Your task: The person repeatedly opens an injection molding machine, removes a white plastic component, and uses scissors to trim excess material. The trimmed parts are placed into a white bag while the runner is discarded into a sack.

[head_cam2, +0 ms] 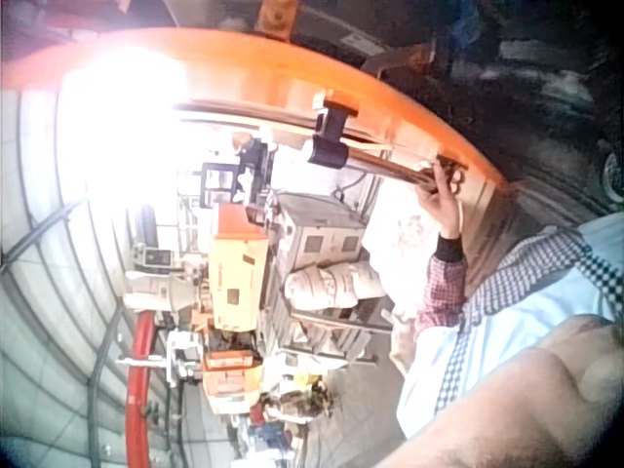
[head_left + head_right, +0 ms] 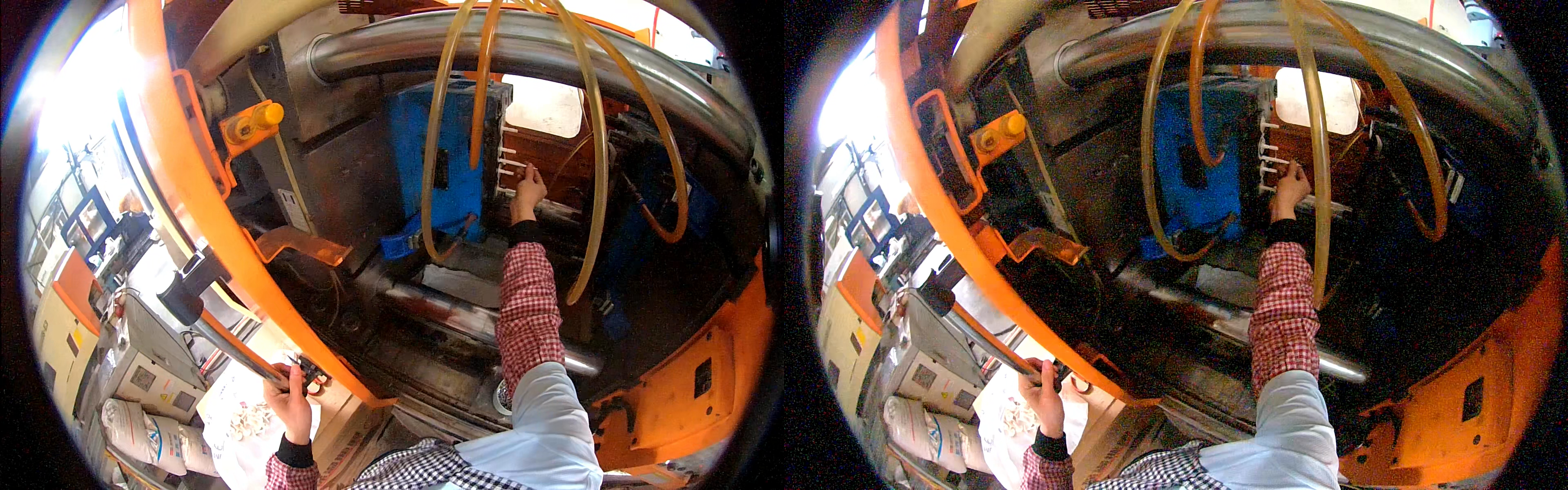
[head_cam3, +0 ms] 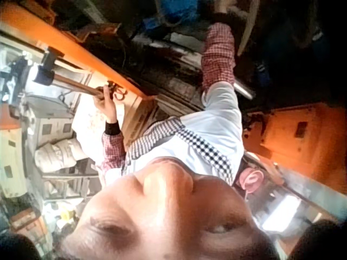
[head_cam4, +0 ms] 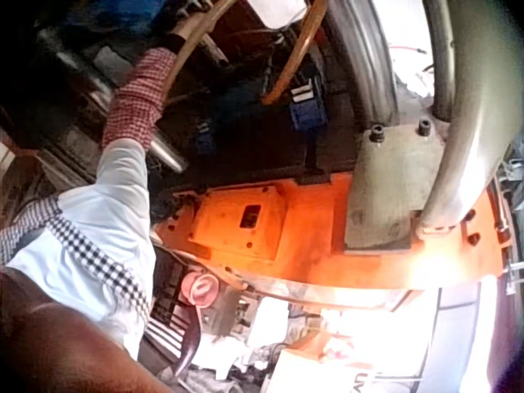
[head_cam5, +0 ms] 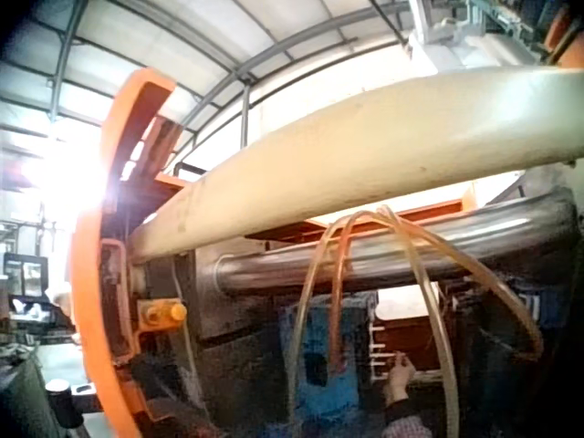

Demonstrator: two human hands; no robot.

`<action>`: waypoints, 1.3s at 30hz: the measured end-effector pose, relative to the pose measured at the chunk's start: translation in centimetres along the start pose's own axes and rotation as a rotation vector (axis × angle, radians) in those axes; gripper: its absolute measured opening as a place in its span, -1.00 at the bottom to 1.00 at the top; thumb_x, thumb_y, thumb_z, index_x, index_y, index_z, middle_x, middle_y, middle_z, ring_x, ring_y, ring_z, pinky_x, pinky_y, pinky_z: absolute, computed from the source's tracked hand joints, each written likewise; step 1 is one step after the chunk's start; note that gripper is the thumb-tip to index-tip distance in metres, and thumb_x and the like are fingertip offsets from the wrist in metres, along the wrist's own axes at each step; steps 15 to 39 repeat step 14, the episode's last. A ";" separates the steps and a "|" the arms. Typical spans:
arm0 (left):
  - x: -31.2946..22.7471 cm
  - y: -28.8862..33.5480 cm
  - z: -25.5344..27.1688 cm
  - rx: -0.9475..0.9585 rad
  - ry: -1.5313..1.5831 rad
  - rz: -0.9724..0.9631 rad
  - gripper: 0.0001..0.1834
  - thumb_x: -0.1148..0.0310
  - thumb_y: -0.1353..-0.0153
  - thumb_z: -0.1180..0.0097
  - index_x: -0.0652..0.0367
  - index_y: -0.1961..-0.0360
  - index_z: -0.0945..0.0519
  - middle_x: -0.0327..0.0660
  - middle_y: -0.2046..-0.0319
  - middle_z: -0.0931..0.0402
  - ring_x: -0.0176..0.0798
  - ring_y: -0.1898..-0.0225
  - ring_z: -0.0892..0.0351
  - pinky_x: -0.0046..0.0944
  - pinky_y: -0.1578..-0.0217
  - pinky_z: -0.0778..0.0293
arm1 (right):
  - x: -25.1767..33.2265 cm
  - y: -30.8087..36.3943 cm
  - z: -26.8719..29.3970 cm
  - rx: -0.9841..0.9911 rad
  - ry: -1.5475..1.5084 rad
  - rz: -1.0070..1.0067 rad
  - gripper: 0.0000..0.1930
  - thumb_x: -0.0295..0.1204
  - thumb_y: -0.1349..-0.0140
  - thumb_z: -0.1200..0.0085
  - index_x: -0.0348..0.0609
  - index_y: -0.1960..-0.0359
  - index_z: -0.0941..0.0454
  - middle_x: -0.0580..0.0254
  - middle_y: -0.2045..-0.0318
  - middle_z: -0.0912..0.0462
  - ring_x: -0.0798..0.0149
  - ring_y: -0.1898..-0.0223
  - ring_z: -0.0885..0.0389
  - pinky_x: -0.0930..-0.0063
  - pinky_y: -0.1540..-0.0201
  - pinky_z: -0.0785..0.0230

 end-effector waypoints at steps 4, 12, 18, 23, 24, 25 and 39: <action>0.1 -0.2 0.3 0.068 -0.018 -0.003 -0.90 0.50 -0.18 -0.06 0.26 0.35 -0.39 -0.33 0.57 -0.36 -0.52 0.56 -0.31 -0.53 0.54 -0.24 | 0.9 0.7 0.1 -0.067 0.003 0.039 -0.68 -0.30 -0.26 0.02 -0.37 0.15 -0.49 0.13 0.54 -0.57 0.42 0.68 -0.31 0.48 0.64 -0.11; 2.2 3.3 3.6 -0.018 -0.193 -0.279 -0.51 0.52 -0.13 -0.01 0.28 -0.10 -0.19 -0.07 -0.01 -0.24 -0.18 -0.06 -0.24 -0.21 -0.02 -0.24 | 4.7 7.8 3.7 -0.225 0.367 0.524 -0.70 -0.30 -0.32 0.14 -0.28 0.17 -0.54 0.18 0.40 -0.61 0.35 0.51 -0.49 0.45 0.50 -0.30; 2.9 4.8 4.8 -0.090 -0.227 -0.309 -0.49 0.49 -0.11 -0.02 0.29 -0.10 -0.20 -0.04 -0.04 -0.24 -0.11 -0.11 -0.23 -0.14 -0.10 -0.17 | 6.2 15.9 3.4 -0.069 0.264 0.536 -0.71 -0.31 -0.32 0.14 -0.26 0.17 -0.54 0.17 0.38 -0.61 0.34 0.47 -0.52 0.46 0.45 -0.34; 2.9 4.8 4.8 -0.090 -0.227 -0.309 -0.49 0.49 -0.11 -0.02 0.29 -0.10 -0.20 -0.04 -0.04 -0.24 -0.11 -0.11 -0.23 -0.14 -0.10 -0.17 | 6.2 15.9 3.4 -0.069 0.264 0.536 -0.71 -0.31 -0.32 0.14 -0.26 0.17 -0.54 0.17 0.38 -0.61 0.34 0.47 -0.52 0.46 0.45 -0.34; 2.9 4.8 4.8 -0.090 -0.227 -0.309 -0.49 0.49 -0.11 -0.02 0.29 -0.10 -0.20 -0.04 -0.04 -0.24 -0.11 -0.11 -0.23 -0.14 -0.10 -0.17 | 6.2 15.9 3.4 -0.069 0.264 0.536 -0.71 -0.31 -0.32 0.14 -0.26 0.17 -0.54 0.17 0.38 -0.61 0.34 0.47 -0.52 0.46 0.45 -0.34; 2.9 4.8 4.8 -0.090 -0.227 -0.309 -0.49 0.49 -0.11 -0.02 0.29 -0.10 -0.20 -0.04 -0.04 -0.24 -0.11 -0.11 -0.23 -0.14 -0.10 -0.17 | 6.2 15.9 3.4 -0.069 0.264 0.536 -0.71 -0.31 -0.32 0.14 -0.26 0.17 -0.54 0.17 0.38 -0.61 0.34 0.47 -0.52 0.46 0.45 -0.34; 2.9 4.8 4.8 -0.090 -0.227 -0.309 -0.49 0.49 -0.11 -0.02 0.29 -0.10 -0.20 -0.04 -0.04 -0.24 -0.11 -0.11 -0.23 -0.14 -0.10 -0.17 | 6.2 15.9 3.4 -0.069 0.264 0.536 -0.71 -0.31 -0.32 0.14 -0.26 0.17 -0.54 0.17 0.38 -0.61 0.34 0.47 -0.52 0.46 0.45 -0.34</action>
Point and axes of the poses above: each hand's wrist, its own y-axis away from the middle knuckle, its own z-axis out of the back of the hand, x = y × z, the point moved 1 cm from there along -y, towards the middle knuckle
